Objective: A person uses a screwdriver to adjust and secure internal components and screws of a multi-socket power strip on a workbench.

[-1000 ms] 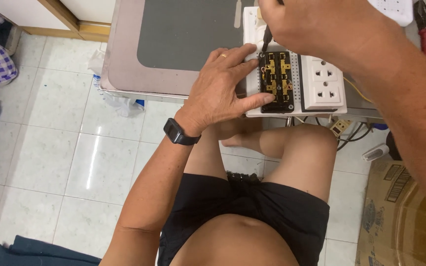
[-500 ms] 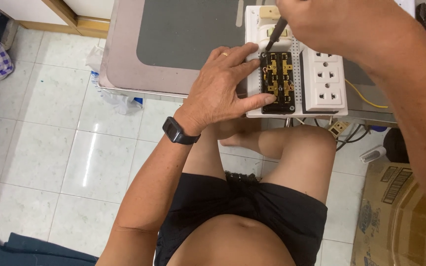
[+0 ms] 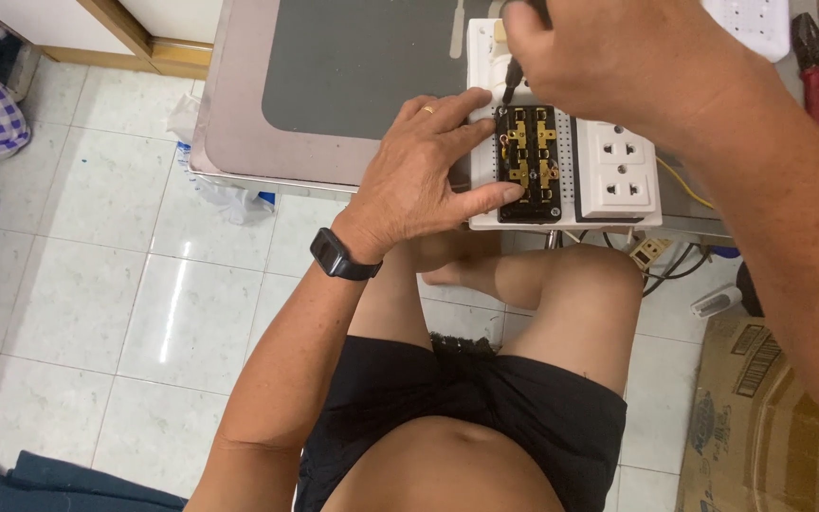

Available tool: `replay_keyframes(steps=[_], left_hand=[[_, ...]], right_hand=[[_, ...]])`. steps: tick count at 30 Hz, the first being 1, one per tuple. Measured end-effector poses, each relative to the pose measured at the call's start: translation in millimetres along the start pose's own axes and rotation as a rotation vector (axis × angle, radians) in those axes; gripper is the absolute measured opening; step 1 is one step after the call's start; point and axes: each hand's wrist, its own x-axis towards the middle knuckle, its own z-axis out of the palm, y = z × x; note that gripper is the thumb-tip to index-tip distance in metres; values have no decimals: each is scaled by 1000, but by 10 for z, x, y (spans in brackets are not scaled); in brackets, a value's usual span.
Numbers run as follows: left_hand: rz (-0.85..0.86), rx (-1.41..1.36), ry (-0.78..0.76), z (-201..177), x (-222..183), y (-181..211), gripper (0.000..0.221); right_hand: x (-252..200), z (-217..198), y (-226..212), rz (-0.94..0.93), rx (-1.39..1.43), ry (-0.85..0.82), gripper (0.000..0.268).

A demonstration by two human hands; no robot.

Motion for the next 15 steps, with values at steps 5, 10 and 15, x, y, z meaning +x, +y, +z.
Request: replay_keyframes(steps=[5, 10, 15], left_hand=[[6, -9, 5, -8, 8, 12, 66], [4, 5, 6, 8, 1, 3, 66], [-5, -6, 12, -9, 8, 4, 65]], right_hand=[[25, -13, 65, -151, 72, -36, 33], [9, 49, 27, -162, 14, -129, 29], [-49, 167, 33, -139, 222, -165, 22]])
